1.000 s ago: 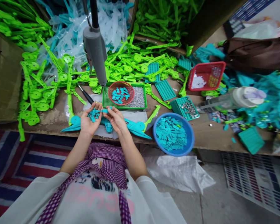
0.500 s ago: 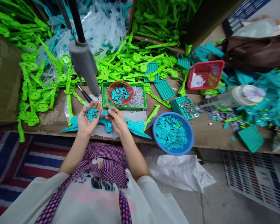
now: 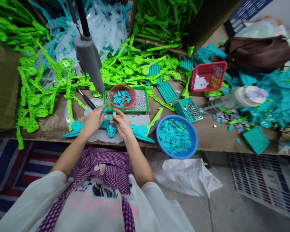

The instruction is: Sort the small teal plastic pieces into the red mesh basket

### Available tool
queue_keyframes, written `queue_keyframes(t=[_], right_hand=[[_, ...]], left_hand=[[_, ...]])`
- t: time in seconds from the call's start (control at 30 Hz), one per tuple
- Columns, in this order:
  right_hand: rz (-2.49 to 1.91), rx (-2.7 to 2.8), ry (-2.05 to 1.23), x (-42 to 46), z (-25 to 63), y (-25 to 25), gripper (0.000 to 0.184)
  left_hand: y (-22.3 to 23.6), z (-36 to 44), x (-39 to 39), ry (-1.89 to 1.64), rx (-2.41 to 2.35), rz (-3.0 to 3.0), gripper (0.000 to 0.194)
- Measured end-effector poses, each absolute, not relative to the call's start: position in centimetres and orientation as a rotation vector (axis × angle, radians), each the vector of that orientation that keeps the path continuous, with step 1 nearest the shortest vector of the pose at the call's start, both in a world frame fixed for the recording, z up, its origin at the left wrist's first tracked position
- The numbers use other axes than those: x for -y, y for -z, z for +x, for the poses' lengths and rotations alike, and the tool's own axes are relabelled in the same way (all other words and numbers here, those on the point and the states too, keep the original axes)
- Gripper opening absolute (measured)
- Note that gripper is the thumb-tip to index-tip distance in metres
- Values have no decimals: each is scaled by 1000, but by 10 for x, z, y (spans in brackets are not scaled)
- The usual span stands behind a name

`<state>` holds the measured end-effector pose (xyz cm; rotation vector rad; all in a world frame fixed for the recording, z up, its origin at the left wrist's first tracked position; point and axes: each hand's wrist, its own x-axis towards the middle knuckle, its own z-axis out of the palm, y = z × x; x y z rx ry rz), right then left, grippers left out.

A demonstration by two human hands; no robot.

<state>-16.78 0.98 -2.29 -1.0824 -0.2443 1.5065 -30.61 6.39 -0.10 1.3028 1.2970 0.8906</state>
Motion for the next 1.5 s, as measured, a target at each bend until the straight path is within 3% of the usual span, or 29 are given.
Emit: queue_keyframes(t=[0.2, 0.47, 0.7, 0.8, 1.03, 1.17, 1.3, 1.5], right_hand=[[-1044, 203, -1530, -9, -164, 20, 33], [-1069, 243, -1482, -7, -157, 18, 25], [-1124, 294, -1382, -5, -149, 21, 28], [-1175, 369, -1271, -1, -145, 23, 35], [-1546, 983, -570, -33, -124, 4, 25], [-1880, 1478, -309, -57, -119, -4, 27], [-1969, 1819, -91, -58, -131, -12, 30], [-1768, 2431, -183, -76, -147, -15, 31]], left_hand=[[8, -296, -63, -613, -1446, 1680, 18], [13, -306, -71, -987, -1279, 1258, 22], [16, -305, -72, -865, -1228, 1411, 27], [13, -296, -78, -853, -1307, 1401, 19], [2, -298, -96, -621, -1338, 1698, 10], [3, -320, -82, -568, -1220, 1772, 20], [1, -336, -66, -602, -1096, 1323, 22], [-11, -342, -56, -505, -737, 584, 29]])
